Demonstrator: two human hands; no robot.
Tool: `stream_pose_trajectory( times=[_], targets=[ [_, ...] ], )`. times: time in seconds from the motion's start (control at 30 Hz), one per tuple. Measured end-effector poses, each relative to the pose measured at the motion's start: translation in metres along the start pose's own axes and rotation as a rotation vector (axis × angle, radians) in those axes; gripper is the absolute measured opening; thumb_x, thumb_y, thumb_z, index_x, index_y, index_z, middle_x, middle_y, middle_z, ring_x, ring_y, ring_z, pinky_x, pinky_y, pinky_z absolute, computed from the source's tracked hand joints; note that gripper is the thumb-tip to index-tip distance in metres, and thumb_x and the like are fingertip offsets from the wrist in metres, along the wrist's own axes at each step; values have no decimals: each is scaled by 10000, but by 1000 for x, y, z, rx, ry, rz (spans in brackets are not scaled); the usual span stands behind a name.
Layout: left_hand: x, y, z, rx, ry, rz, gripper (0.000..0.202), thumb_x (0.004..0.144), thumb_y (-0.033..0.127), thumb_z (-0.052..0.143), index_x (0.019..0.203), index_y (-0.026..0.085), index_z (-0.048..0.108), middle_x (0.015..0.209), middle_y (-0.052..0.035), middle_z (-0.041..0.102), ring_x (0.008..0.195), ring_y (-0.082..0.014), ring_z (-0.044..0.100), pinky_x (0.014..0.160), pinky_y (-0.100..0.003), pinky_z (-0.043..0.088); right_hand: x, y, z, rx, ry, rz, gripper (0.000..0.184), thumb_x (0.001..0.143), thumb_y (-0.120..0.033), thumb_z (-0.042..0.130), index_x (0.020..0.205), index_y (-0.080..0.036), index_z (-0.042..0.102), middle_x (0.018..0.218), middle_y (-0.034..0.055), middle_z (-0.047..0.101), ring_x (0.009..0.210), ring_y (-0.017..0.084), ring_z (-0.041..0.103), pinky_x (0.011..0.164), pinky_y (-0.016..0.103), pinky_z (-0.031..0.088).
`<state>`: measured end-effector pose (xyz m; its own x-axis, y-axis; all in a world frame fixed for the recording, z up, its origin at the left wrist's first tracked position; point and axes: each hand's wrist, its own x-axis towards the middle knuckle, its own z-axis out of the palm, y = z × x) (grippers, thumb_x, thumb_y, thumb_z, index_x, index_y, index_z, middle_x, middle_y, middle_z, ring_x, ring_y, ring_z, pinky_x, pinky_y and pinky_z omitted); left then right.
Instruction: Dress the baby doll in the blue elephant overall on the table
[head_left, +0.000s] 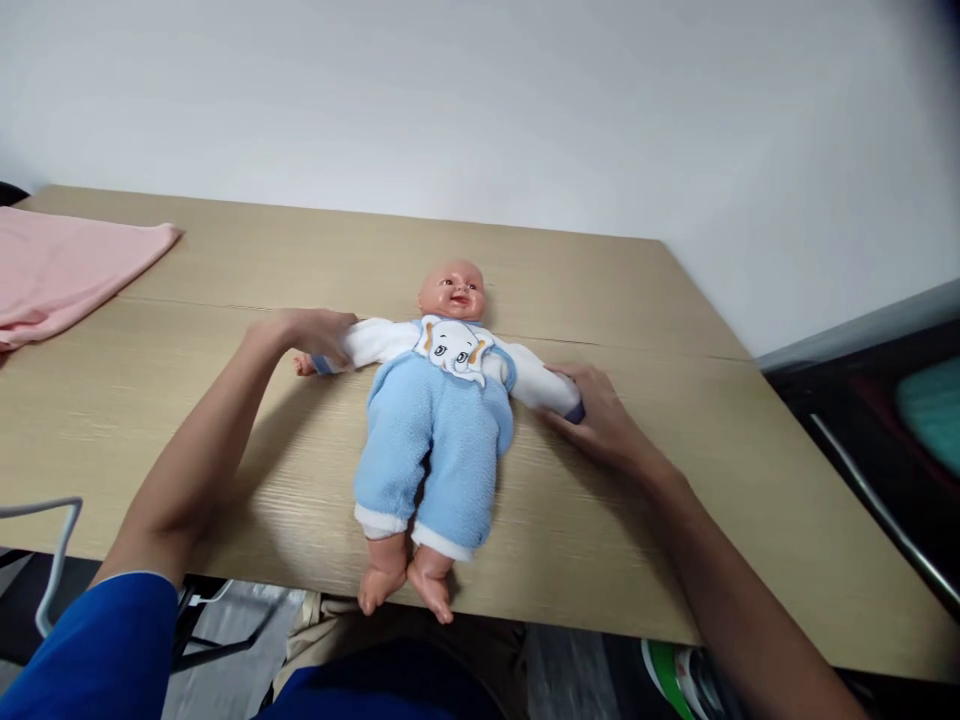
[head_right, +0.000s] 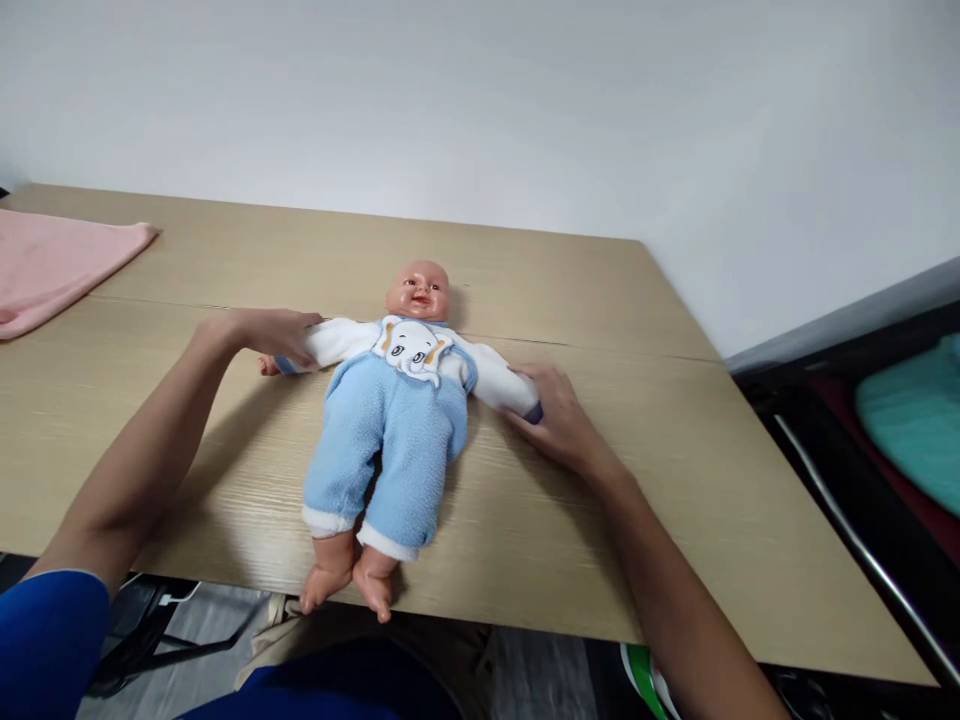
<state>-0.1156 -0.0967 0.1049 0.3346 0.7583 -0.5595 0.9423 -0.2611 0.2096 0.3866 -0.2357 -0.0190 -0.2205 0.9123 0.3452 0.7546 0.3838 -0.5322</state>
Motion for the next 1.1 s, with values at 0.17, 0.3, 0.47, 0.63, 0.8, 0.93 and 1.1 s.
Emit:
stream_pose_trajectory(
  times=[0.17, 0.3, 0.47, 0.63, 0.8, 0.93, 1.1],
  targets=[
    [-20, 41, 4, 136, 473, 102, 742, 1089, 663, 556, 1639, 173, 643, 1627, -224, 706, 1568, -457, 596, 1304, -600, 478, -40, 31, -16, 61, 44, 141, 522, 918, -682, 878, 1260, -298, 785, 1259, 167, 856, 1173, 425, 791, 1068, 639, 640],
    [5, 116, 31, 18, 682, 666, 527, 1155, 546, 575, 1537, 202, 689, 1588, -189, 702, 1509, -402, 598, 1330, -560, 451, -30, 23, -14, 267, 146, 202, 512, 806, -580, 959, 1192, -299, 775, 1191, 107, 855, 1054, 363, 809, 991, 576, 673],
    [62, 175, 59, 57, 684, 807, 320, 1135, 408, 653, 1333, 181, 760, 1345, -207, 770, 1324, -408, 664, 1192, -555, 501, 4, -9, -11, 521, 297, 228, 623, 674, -556, 1047, 1144, -302, 726, 1141, 73, 800, 1037, 308, 774, 967, 482, 680],
    [73, 174, 65, -12, 683, 863, 264, 1169, 397, 594, 1241, 194, 746, 1227, -180, 782, 1217, -365, 693, 1109, -489, 527, 46, -36, 2, 671, 378, 246, 707, 660, -762, 1023, 1052, -316, 640, 1162, 62, 768, 1169, 297, 768, 1113, 487, 659],
    [58, 165, 70, -133, 708, 1047, 455, 1235, 565, 469, 1324, 223, 757, 1318, -197, 754, 1259, -349, 707, 1125, -477, 545, 69, -55, 29, 772, 364, 201, 660, 686, -715, 1034, 1045, -317, 650, 1110, 45, 775, 1101, 279, 771, 1034, 454, 666],
    [49, 163, 72, -204, 721, 1120, 562, 1232, 664, 427, 1280, 250, 805, 1309, -200, 764, 1285, -344, 723, 1156, -501, 557, 61, -67, 45, 644, 282, 119, 498, 745, -589, 1001, 1040, -309, 713, 1054, 40, 729, 967, 268, 713, 937, 458, 659],
    [48, 163, 71, -386, 739, 1089, 518, 1180, 730, 532, 1210, 279, 783, 1250, -172, 774, 1205, -329, 727, 1141, -511, 573, 45, -74, 43, 403, 193, -55, 309, 823, -488, 887, 1053, -315, 776, 1146, 109, 709, 1154, 378, 685, 1098, 601, 622]
  ],
)
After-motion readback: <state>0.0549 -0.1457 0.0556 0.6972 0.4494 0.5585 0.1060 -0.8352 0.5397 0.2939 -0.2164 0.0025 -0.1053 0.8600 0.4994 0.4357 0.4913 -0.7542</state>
